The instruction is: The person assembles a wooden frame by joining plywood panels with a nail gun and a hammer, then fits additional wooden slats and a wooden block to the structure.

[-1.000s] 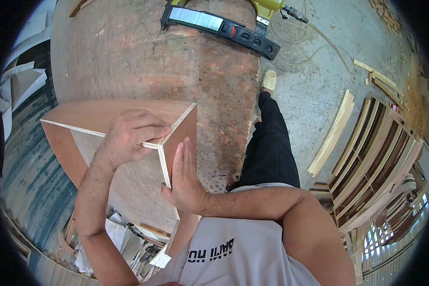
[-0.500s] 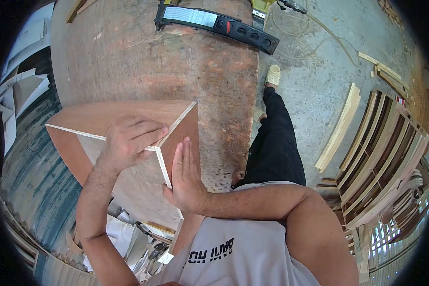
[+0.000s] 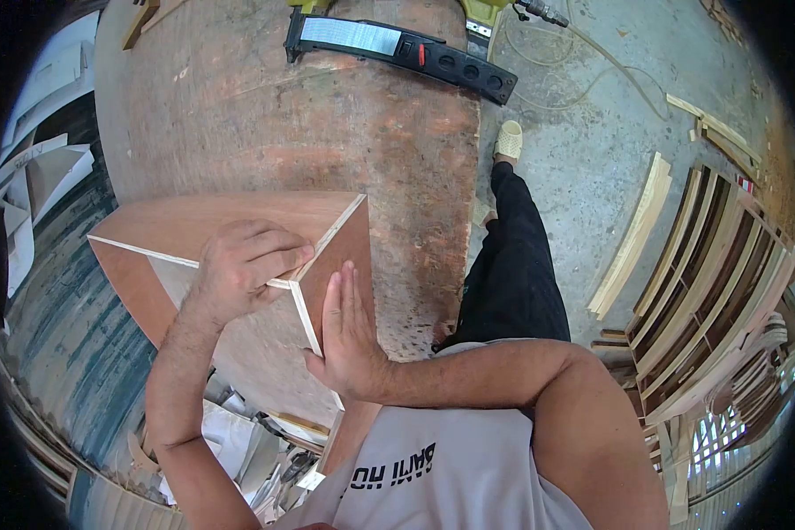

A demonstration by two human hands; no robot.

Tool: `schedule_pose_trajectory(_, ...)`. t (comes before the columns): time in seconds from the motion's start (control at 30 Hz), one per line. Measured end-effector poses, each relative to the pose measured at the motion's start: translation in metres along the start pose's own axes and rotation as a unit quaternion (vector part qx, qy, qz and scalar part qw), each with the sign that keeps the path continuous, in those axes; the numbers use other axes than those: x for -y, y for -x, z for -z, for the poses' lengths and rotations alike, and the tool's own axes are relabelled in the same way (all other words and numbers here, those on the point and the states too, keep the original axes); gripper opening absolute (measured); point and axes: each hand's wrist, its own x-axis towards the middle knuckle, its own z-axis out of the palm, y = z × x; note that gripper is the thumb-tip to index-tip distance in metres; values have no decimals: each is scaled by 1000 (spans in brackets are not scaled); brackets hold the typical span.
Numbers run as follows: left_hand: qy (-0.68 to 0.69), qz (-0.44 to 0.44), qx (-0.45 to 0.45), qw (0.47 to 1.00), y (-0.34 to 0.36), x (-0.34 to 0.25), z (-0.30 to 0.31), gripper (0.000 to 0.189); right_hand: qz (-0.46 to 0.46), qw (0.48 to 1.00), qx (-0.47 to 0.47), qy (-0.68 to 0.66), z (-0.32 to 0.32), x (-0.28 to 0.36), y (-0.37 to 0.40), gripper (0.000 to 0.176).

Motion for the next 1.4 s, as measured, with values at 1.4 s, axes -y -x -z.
schedule_pose_trajectory(1.4,90,7,111,990,-6,0,9,60,-2,999,32,-5,1,-1,1,118)
